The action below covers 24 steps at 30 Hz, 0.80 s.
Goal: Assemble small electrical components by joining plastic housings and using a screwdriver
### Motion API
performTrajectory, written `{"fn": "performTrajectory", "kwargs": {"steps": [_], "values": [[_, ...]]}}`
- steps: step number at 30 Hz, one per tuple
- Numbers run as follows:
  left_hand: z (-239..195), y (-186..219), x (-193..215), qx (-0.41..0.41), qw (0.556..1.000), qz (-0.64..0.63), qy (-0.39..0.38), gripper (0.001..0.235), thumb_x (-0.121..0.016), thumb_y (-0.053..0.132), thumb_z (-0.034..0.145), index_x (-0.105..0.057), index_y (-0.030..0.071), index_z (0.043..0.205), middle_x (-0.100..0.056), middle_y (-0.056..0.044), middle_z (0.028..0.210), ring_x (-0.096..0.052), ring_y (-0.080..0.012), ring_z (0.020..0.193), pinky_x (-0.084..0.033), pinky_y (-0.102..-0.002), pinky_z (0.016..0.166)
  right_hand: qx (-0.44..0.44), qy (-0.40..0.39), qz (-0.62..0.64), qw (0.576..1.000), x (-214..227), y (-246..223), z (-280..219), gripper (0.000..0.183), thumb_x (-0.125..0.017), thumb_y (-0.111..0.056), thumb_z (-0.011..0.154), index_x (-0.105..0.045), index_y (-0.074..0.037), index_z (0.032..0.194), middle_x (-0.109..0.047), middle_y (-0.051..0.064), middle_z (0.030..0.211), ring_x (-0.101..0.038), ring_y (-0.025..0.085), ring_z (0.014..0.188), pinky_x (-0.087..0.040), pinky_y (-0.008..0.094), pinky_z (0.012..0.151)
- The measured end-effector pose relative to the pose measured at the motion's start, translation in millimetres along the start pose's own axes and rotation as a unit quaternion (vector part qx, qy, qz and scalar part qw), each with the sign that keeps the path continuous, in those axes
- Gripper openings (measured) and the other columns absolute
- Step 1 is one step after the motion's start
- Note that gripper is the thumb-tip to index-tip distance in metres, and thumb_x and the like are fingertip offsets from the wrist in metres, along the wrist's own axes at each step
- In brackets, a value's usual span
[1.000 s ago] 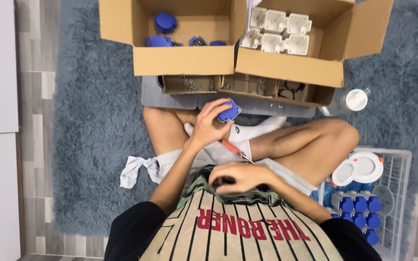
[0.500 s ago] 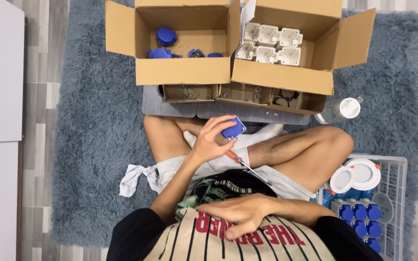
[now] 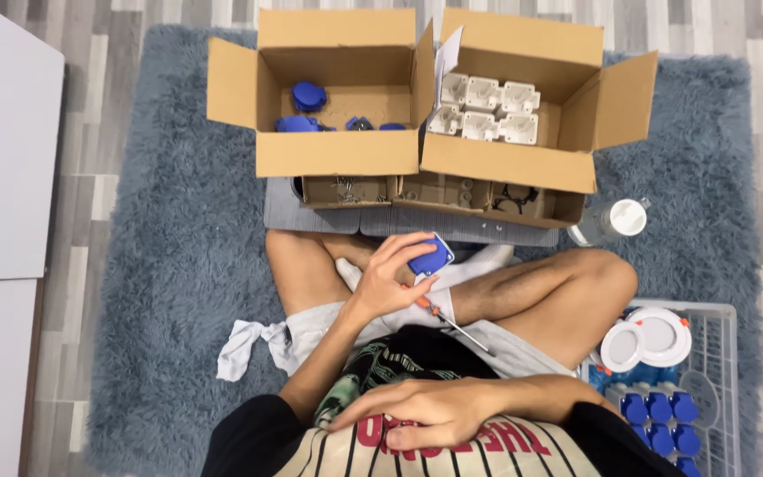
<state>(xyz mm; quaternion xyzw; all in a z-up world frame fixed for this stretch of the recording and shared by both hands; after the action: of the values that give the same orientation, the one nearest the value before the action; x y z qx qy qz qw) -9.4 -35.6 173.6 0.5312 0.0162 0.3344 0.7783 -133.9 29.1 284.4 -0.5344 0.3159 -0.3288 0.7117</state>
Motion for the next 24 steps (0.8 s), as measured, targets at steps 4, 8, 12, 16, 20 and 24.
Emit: {"fn": "performTrajectory", "kwargs": {"steps": [4, 8, 12, 16, 20, 24], "values": [[0, 3, 0, -0.007, 1.000, 0.001, 0.004, 0.052, -0.087, 0.005, 0.080, -0.073, 0.004, 0.130, -0.071, -0.011, 0.142, -0.070, -0.0277, 0.121, -0.059, -0.038, 0.108, -0.004, 0.036, -0.060, 0.998, 5, 1, -11, 0.044, -0.043, -0.013, 0.113, -0.053, 0.006, 0.151, -0.061, 0.021, 0.154, -0.063, 0.041, 0.133, -0.048, 0.048, 0.119], [2, 10, 0, -0.009, 1.000, -0.009, -0.002, 0.051, -0.087, 0.005, 0.080, -0.073, 0.004, 0.129, -0.071, -0.011, 0.141, -0.070, -0.0277, 0.121, -0.058, -0.038, 0.108, 0.022, 0.094, -0.053, 0.994, 18, -1, -25, 0.031, -0.049, -0.011, 0.111, -0.064, 0.010, 0.130, -0.072, 0.024, 0.128, -0.068, 0.041, 0.110, -0.054, 0.049, 0.104], [-1, 11, -3, -0.013, 1.000, -0.013, -0.001, 0.052, -0.087, 0.003, 0.078, -0.073, 0.003, 0.128, -0.071, -0.012, 0.140, -0.070, -0.0277, 0.119, -0.058, -0.038, 0.106, 0.066, 0.154, -0.084, 0.982, 24, -1, -39, 0.029, -0.057, -0.014, 0.108, -0.072, 0.009, 0.116, -0.077, 0.022, 0.124, -0.076, 0.039, 0.109, -0.056, 0.049, 0.103], [-9, 2, -9, -0.017, 1.000, 0.005, -0.006, 0.054, -0.088, 0.007, 0.080, -0.072, 0.004, 0.131, -0.070, -0.013, 0.143, -0.071, -0.0272, 0.121, -0.061, -0.038, 0.108, 0.054, 0.231, -0.156, 0.959, 52, 13, -61, 0.034, -0.056, -0.028, 0.114, -0.076, 0.000, 0.116, -0.081, 0.015, 0.118, -0.077, 0.031, 0.105, -0.063, 0.044, 0.097], [-11, 5, -3, -0.034, 0.998, -0.022, 0.038, 0.053, -0.094, 0.012, 0.079, -0.076, 0.006, 0.128, -0.075, -0.014, 0.136, -0.073, -0.0342, 0.120, -0.060, -0.045, 0.105, 0.026, 0.429, -0.262, 0.864, 101, 42, -106, 0.022, -0.065, -0.010, 0.101, -0.079, 0.001, 0.113, -0.082, 0.016, 0.119, -0.078, 0.033, 0.108, -0.061, 0.045, 0.098], [-6, 15, 6, -0.062, 0.996, -0.026, 0.059, 0.050, -0.098, 0.013, 0.075, -0.081, 0.007, 0.122, -0.080, -0.016, 0.125, -0.078, -0.0414, 0.109, -0.062, -0.051, 0.093, -0.016, 0.540, -0.333, 0.772, 122, 48, -129, 0.031, -0.067, -0.014, 0.105, -0.072, 0.000, 0.132, -0.072, 0.020, 0.138, -0.069, 0.040, 0.130, -0.051, 0.052, 0.110]]}}
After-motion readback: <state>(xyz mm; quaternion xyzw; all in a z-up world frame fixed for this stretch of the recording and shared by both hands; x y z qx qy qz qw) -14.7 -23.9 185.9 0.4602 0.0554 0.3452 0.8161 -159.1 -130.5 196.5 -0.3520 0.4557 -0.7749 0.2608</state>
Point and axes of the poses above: each hand's wrist, its own z-axis towards the middle knuckle, its own x-axis out of the back of the hand, y = z × x, the point moved 9 cm from there along z, towards the middle knuckle
